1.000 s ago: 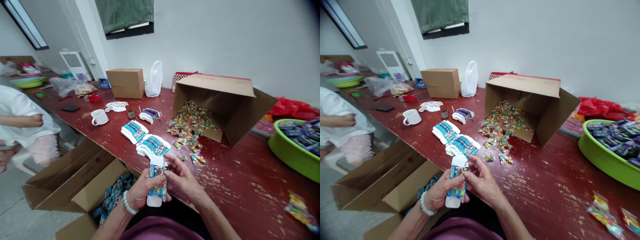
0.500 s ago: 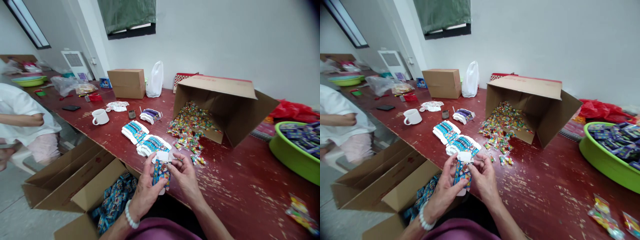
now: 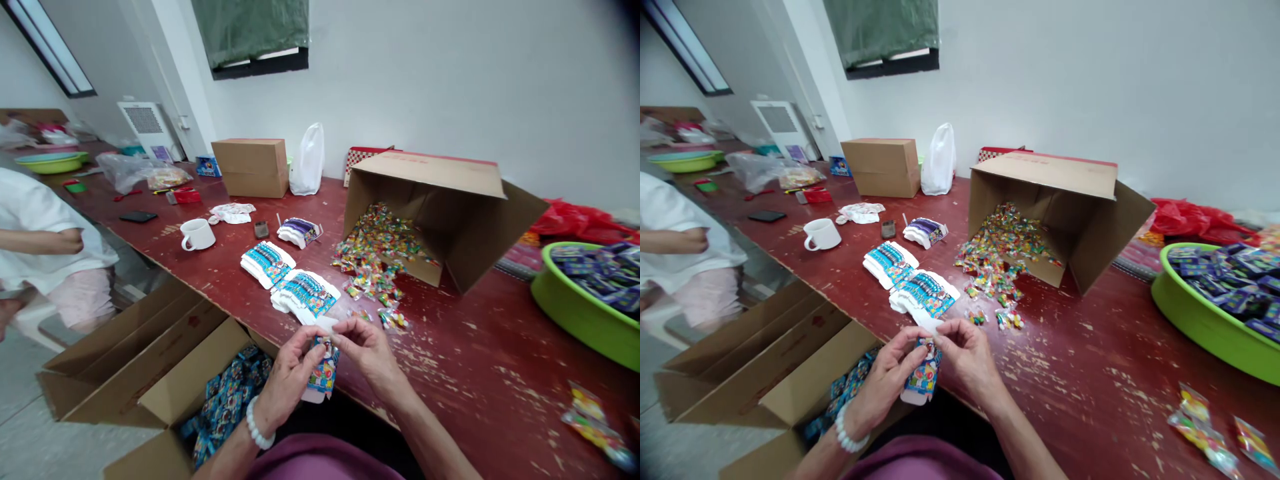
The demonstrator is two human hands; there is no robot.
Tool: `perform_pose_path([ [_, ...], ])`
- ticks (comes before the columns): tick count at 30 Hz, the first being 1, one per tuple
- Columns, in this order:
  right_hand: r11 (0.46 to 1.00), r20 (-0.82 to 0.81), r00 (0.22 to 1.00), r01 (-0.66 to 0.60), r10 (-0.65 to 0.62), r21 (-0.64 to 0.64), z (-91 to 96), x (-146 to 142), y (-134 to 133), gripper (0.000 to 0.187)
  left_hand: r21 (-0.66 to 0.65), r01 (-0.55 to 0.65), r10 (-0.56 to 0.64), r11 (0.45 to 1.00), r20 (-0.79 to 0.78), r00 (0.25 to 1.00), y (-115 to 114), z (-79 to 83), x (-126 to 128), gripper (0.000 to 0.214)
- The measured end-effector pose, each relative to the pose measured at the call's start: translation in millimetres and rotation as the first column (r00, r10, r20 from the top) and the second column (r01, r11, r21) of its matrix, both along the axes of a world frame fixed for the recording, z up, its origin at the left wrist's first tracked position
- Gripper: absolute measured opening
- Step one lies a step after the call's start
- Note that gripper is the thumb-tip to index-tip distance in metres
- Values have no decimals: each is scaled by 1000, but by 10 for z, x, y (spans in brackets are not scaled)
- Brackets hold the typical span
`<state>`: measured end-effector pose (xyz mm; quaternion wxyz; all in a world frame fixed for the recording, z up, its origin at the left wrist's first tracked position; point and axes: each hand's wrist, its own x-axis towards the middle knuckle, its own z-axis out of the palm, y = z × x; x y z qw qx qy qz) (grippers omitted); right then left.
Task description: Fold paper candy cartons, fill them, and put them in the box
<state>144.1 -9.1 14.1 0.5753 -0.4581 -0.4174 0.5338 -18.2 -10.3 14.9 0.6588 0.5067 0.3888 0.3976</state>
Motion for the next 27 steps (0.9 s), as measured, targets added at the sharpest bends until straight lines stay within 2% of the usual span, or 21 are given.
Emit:
perform_pose_path([
  [3, 1000, -31, 999, -22, 22, 16, -9, 8, 21, 40, -43, -14, 18, 999, 75, 997, -28, -6, 27, 34],
  [5, 998, 35, 998, -59, 58, 30, -25, 15, 19, 27, -114, -13, 31, 993, 156, 987, -43, 8, 43, 54],
  [7, 997, 100, 994, -46, 40, 62, -48, 18, -1, 19, -207, 2, 42, 978, 204, 978, -48, 24, 53, 70],
  [10, 996, 121, 992, -36, 25, 87, -75, 18, -55, 19, -370, 91, -4, 925, 229, 973, -40, 21, 68, 64],
  [13, 985, 221, 966, -156, 136, 78, -48, 40, -111, 20, -450, 129, -33, 884, 216, 976, -18, -16, 104, 63],
  [16, 971, 294, 934, -232, 204, 64, 12, 79, -133, 20, -427, 74, -10, 901, 150, 989, 2, -41, 154, 65],
  [20, 977, 260, 943, -213, 206, -2, 17, 88, -99, 15, -345, 79, -55, 935, 79, 995, 8, -37, 202, 66],
  [27, 984, 58, 984, -166, 170, -67, -53, 15, -6, 21, -240, 83, -87, 967, -4, 996, 33, -96, 184, 70],
])
